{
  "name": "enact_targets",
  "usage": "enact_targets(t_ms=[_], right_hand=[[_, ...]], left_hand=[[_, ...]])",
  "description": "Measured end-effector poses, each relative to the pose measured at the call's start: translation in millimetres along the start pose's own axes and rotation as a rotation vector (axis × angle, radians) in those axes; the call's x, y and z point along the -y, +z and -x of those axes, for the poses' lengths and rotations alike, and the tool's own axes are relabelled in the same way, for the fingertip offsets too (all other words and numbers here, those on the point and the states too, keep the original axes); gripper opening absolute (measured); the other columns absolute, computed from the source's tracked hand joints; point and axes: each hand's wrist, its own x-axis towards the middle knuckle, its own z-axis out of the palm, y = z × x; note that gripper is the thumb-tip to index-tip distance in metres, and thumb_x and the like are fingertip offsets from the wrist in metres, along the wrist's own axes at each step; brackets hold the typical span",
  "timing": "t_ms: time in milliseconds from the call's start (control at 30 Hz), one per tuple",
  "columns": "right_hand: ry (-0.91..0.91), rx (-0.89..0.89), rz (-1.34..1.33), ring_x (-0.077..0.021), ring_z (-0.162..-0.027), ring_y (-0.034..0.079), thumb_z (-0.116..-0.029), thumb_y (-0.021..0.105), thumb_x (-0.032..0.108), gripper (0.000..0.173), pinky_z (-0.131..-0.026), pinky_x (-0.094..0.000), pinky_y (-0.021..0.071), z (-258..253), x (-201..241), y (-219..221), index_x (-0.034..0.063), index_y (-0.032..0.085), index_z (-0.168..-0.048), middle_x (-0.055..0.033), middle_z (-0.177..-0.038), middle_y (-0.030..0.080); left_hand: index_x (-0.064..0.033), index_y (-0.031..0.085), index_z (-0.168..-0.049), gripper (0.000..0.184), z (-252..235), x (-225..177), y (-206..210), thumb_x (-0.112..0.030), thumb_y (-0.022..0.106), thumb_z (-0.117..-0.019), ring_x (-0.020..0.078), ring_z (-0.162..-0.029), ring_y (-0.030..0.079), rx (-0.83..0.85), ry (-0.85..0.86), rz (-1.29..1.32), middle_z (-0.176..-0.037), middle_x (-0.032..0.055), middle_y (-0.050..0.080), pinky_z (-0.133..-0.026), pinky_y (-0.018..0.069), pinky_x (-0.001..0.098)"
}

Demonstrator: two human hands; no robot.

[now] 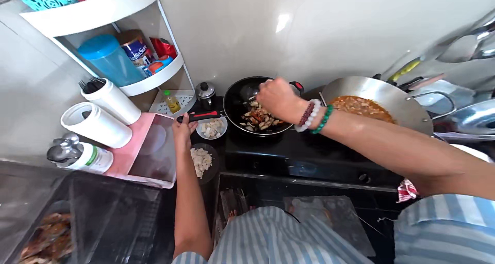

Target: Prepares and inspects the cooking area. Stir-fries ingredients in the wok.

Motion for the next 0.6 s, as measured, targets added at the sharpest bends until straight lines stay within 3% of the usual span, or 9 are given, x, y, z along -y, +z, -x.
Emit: enact_targets(t_ms=[133,200,300,433,600], right_hand=[[0.203,0.156,-0.115,-0.0478,-0.090,0.067,-0.0961,0.060,0.001,0.019,-0.066,-0.0635,0.0507,40,-52,-11,0.0059,0.073,-0.110,-0.0244,-0.101,0.069],[0.241,0.136,-0.142,-0.0461,-0.090,0.069,-0.0992,0.061,0.010,0.024,-0.066,-0.0636,0.0518,71,-68,-5,0.0163,0.074,-0.119,-0.0208,-0.103,0.071],[0.233,-0.005,-0.179,-0.0436,-0.082,0.069,-0.0992,0.064,0.015,0.024,-0.060,-0.0620,0.0518,119,-79,8,0.0201,0.076,-0.119,-0.0182,-0.098,0.072],[0.275,0.002,-0.165,-0.0399,-0.078,0.070,-0.0997,0.063,0.016,0.026,-0.057,-0.0599,0.0517,161,-81,-2,0.0238,0.076,-0.121,-0.0140,-0.099,0.073],[0.296,0.051,-0.183,-0.0413,-0.081,0.070,-0.0987,0.063,0.017,0.022,-0.058,-0.0606,0.0524,155,-65,18,0.0204,0.077,-0.115,-0.0161,-0.095,0.073]], left_hand=[[-0.0027,0.045,-0.142,0.042,4,1,-1,-0.029,0.050,-0.1092,0.0209,-0.091,0.073,0.000,-0.001,-0.009,-0.123,0.0175,0.065,-0.082,0.0617,0.0361],[-0.0053,0.046,-0.143,0.043,6,4,-3,-0.031,0.051,-0.1088,0.0213,-0.094,0.073,0.003,0.001,-0.010,-0.126,0.0166,0.065,-0.084,0.0613,0.0363],[-0.0049,0.047,-0.141,0.041,6,4,-2,-0.030,0.051,-0.1090,0.0203,-0.092,0.073,0.003,0.010,-0.001,-0.125,0.0155,0.066,-0.083,0.0615,0.0358],[-0.0014,0.049,-0.138,0.037,2,2,1,-0.026,0.051,-0.1092,0.0212,-0.088,0.073,-0.015,0.006,0.012,-0.118,0.0164,0.067,-0.080,0.0625,0.0360],[0.0009,0.048,-0.137,0.036,-1,1,3,-0.023,0.047,-0.1104,0.0221,-0.086,0.073,-0.022,0.008,0.011,-0.119,0.0179,0.067,-0.078,0.0626,0.0364]])
